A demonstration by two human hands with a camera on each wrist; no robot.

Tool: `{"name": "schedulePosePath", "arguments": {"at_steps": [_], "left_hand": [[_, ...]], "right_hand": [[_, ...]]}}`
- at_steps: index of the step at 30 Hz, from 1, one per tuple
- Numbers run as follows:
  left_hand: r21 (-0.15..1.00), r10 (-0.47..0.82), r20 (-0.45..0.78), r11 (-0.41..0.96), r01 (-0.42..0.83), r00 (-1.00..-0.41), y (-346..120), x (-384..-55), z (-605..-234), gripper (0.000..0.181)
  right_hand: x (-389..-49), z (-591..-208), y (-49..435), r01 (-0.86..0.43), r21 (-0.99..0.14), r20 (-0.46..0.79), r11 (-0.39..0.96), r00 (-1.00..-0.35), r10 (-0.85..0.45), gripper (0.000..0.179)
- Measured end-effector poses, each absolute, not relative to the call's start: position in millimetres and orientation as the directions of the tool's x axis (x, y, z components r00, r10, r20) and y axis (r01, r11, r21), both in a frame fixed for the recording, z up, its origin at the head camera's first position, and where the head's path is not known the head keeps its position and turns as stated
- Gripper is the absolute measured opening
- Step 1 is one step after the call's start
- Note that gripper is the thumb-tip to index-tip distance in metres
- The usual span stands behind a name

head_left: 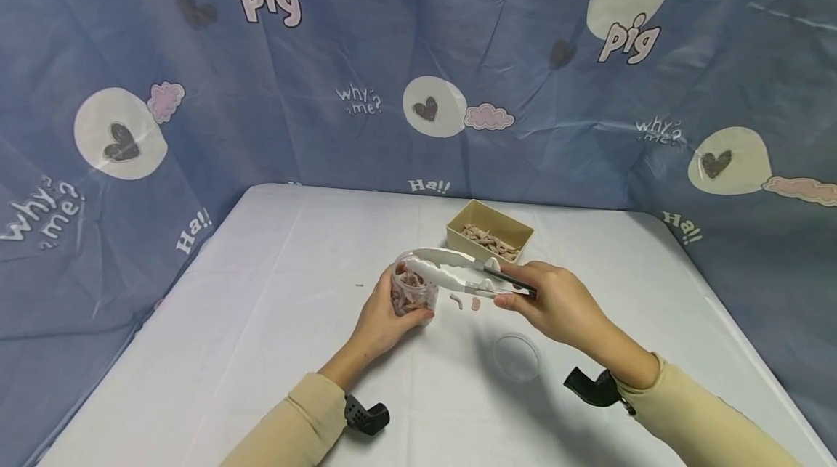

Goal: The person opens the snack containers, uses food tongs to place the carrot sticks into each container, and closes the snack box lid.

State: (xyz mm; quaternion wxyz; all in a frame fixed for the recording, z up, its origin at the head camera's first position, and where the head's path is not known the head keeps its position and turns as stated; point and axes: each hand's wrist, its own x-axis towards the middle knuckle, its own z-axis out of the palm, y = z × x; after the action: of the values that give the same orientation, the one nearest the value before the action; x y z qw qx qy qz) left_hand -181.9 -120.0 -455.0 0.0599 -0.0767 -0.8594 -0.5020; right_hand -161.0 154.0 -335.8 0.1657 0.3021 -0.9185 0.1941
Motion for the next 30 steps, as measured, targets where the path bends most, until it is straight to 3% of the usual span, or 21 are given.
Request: {"name": "schedulePosePath", "arguments": {"at_steps": [18, 30], "left_hand": [[0.849, 0.069, 0.186, 0.491, 0.196, -0.980, -119.9, -183.4, -456.1, 0.095], [0.858, 0.072, 0.183, 0.475, 0.195, -0.980, -121.7, -184.6, -455.4, 0.099]], "right_hand": [[-154.2, -340.7, 150.8, -0.594, -0.265, 0.383, 0.759, -0.787, -0.483, 0.053], [-132.3, -346.3, 134.2, -0.520, -0.288, 0.376, 0.804, -0.834, -0.404, 0.061]]}}
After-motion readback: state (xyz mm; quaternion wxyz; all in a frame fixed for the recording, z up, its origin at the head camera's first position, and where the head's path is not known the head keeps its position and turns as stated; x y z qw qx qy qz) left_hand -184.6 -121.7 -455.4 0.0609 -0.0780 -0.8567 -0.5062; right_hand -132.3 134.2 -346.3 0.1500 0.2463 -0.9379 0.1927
